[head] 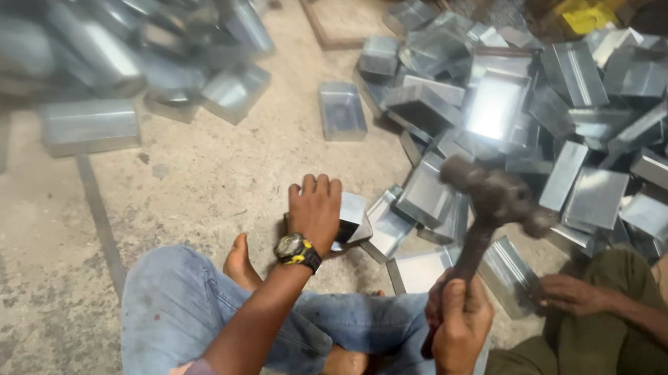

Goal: The person hammers the edges and corners of several rectangular metal trays by hand using a hammer while sitting on the floor.

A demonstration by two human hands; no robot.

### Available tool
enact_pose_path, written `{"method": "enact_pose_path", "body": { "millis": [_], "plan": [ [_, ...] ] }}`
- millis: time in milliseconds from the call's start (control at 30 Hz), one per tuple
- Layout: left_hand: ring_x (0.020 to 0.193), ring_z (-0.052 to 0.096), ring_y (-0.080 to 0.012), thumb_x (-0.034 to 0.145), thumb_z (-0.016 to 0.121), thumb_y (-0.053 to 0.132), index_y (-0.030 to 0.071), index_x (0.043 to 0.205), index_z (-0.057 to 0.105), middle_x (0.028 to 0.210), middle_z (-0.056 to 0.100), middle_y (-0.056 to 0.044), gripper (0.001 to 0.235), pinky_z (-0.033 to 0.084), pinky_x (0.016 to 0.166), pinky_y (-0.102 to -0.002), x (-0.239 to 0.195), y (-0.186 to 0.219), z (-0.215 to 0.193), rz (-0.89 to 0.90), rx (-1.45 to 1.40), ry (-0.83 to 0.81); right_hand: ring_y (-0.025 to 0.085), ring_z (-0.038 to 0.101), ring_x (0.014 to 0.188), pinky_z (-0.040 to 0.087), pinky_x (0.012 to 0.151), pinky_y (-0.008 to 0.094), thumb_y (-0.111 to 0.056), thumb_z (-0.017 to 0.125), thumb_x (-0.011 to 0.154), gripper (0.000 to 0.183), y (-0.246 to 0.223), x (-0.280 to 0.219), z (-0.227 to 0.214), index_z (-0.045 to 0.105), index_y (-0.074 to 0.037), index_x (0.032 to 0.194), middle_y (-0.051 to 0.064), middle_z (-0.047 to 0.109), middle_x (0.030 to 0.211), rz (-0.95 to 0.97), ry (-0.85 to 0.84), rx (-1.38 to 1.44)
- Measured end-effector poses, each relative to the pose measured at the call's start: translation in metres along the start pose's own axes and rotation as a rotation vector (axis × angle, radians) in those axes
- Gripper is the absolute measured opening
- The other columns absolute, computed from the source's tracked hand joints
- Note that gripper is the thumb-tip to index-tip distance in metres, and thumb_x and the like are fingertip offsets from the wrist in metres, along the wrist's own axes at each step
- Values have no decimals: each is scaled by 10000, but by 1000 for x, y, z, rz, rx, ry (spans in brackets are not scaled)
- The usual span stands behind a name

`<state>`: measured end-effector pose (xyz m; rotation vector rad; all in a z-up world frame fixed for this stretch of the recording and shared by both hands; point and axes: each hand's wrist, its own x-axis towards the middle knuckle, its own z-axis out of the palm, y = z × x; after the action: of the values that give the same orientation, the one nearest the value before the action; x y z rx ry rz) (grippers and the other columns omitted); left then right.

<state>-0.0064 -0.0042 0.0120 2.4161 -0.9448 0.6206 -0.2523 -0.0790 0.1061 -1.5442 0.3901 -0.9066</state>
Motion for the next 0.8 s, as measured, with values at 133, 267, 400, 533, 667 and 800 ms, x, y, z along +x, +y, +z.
{"method": "enact_pose_path", "body": {
  "millis": [133,267,400,533,667,800],
  "plan": [
    [965,580,-243,869,580,186,144,959,635,936,622,-42,114,433,832,-446,11,19,-19,54,105,-35,55,395,522,318,463,211,-347,507,1091,308,-11,12,0,540,-52,1006,-38,467,651,-141,22,97],
    [961,582,-241,885,580,186,155,943,630,937,621,-39,82,429,823,-446,9,17,-17,59,98,-59,125,427,516,344,466,307,-356,540,1091,360,19,30,8,530,-18,967,31,496,652,41,-31,-154],
    [950,584,-239,868,574,180,160,936,627,924,618,-33,88,430,806,-442,10,20,-16,55,103,-21,264,549,515,437,532,434,-395,583,995,399,40,36,0,613,3,977,155,574,594,226,-184,-838],
    [1002,590,-267,892,598,155,138,987,631,976,626,-62,103,450,822,-470,15,18,-23,26,58,-97,314,565,526,460,548,464,-416,640,955,465,57,30,-29,636,35,843,185,605,598,211,-158,-870],
    [1231,546,-409,610,630,12,50,1209,600,1278,601,-225,601,516,913,-461,1,5,-9,64,-225,182,233,574,505,448,510,411,-427,622,948,443,110,14,-47,654,-7,812,126,610,574,278,-92,-785],
    [1202,523,-498,686,658,17,-17,1370,468,1372,504,-310,711,516,921,-513,-37,-32,28,-285,-619,268,134,383,467,305,403,329,-480,568,995,483,178,-10,-55,582,-68,743,-5,450,564,548,-63,-258]
  ]
}}
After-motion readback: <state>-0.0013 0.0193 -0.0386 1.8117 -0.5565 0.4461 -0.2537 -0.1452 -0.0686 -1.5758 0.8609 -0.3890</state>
